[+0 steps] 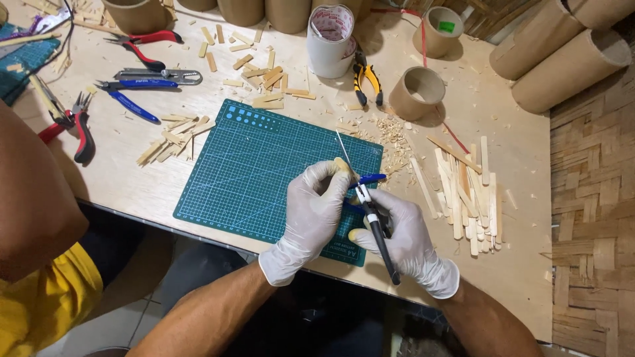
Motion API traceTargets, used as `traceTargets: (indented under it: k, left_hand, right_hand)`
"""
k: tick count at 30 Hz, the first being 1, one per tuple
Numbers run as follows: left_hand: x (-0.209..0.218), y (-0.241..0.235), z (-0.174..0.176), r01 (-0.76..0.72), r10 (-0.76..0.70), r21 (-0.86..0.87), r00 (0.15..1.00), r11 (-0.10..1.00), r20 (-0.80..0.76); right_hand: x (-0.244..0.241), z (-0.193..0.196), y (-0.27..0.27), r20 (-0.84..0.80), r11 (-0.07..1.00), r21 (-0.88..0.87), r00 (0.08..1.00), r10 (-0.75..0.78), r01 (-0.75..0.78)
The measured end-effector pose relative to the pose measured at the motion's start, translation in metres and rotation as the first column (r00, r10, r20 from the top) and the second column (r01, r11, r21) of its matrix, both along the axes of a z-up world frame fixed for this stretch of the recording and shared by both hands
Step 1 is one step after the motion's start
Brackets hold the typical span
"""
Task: Trimming and shaping the ends of wooden popsicle sticks using shears for a handicraft project.
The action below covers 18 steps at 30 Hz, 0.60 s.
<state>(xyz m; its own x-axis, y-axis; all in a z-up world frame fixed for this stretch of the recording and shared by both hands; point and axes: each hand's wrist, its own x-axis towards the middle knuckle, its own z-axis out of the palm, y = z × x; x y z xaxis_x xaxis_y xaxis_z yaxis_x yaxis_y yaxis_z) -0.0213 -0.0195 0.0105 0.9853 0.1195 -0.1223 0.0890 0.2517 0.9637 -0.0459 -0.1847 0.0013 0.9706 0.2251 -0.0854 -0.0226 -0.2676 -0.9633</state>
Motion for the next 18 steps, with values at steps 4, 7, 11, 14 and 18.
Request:
traceTargets:
  k: [4, 7, 11, 14, 18]
  left_hand:
    - [-0.003, 0.002, 0.006, -0.002, 0.002, -0.001, 1.0, 1.0, 0.011]
    - [-0.005, 0.004, 0.009, -0.015, 0.014, 0.03, 1.0, 0.999, 0.012]
    - [-0.007, 0.002, 0.011, -0.027, 0.027, 0.031, 1.0, 0.999, -0.008]
    - [-0.009, -0.001, 0.012, -0.04, 0.04, 0.037, 0.999, 0.999, -0.004]
    - [-0.01, -0.001, 0.011, -0.057, 0.057, 0.039, 0.998, 0.998, 0.004]
  right_hand:
    - [-0.003, 0.006, 0.007, 0.026, 0.994, -0.092, 0.998, -0.062, 0.064]
    - [-0.005, 0.014, 0.012, 0.038, 0.986, -0.142, 0.996, -0.083, 0.087]
    - [-0.007, 0.022, 0.017, 0.071, 0.984, -0.142, 0.992, -0.1, 0.109]
    - [-0.008, 0.023, 0.02, 0.078, 0.979, -0.16, 0.991, -0.112, 0.123]
    - [-0.009, 0.029, 0.02, 0.102, 0.975, -0.181, 0.988, -0.114, 0.132]
